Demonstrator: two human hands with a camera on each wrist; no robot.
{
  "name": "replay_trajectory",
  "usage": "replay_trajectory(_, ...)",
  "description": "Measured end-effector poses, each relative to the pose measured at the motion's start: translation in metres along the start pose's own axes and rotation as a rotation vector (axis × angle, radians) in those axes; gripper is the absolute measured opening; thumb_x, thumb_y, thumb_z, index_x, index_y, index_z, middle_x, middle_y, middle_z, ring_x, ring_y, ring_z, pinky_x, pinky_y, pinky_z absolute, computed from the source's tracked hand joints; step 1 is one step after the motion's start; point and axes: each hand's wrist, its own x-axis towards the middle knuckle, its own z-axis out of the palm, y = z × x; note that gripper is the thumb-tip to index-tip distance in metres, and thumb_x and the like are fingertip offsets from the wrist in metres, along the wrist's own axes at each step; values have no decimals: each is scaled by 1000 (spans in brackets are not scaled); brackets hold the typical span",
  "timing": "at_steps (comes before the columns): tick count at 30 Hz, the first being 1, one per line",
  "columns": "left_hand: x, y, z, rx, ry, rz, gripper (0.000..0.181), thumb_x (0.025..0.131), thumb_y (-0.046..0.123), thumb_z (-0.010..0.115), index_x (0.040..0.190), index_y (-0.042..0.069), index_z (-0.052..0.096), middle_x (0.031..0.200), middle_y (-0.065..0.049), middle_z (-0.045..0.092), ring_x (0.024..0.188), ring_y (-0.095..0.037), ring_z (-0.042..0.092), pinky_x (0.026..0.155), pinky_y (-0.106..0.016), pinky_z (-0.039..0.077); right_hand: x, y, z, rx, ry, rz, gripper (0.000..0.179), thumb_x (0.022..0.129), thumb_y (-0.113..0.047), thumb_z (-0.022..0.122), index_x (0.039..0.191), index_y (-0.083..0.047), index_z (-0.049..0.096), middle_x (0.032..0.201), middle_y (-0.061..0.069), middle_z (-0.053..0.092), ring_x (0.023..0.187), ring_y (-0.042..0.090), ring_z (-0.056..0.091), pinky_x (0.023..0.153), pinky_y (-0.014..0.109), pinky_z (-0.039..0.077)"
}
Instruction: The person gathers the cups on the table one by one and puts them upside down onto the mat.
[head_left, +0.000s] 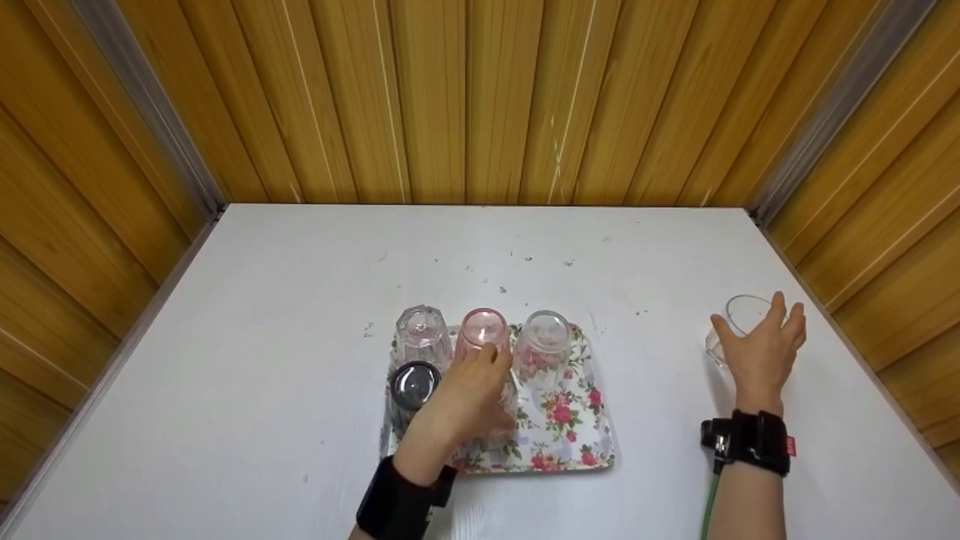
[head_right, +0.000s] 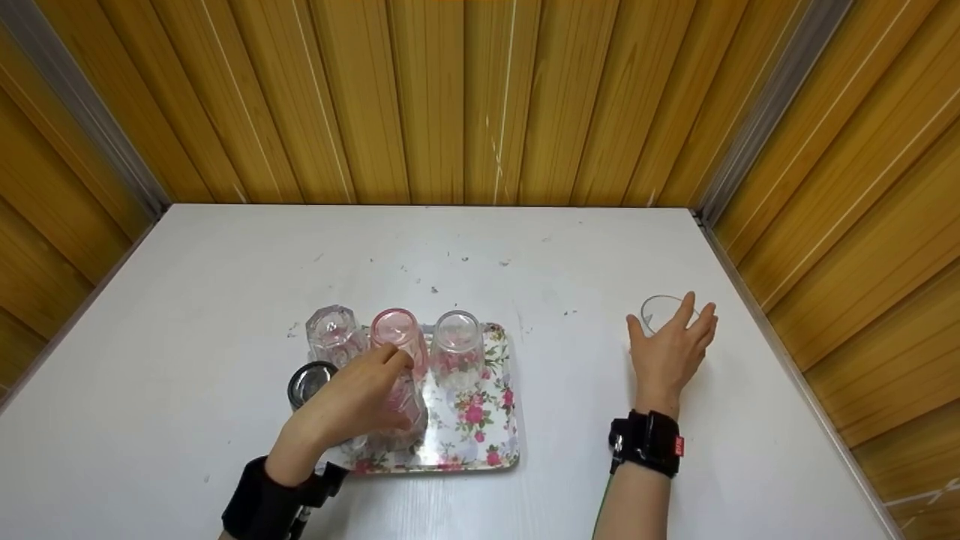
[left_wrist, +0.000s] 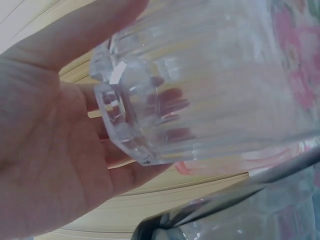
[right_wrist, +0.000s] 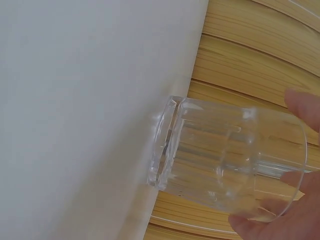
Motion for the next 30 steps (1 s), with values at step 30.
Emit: replay_trajectory(30,5,10,-4,-125,234,209,78,78,55,60,138,14,34,144,-5,33,130,-22,34,110,-39,25,-2,-1,-5,-16,-44,128,102,73,-52,66,145,-3,13,125,26,13,114,35,18,86,45,38)
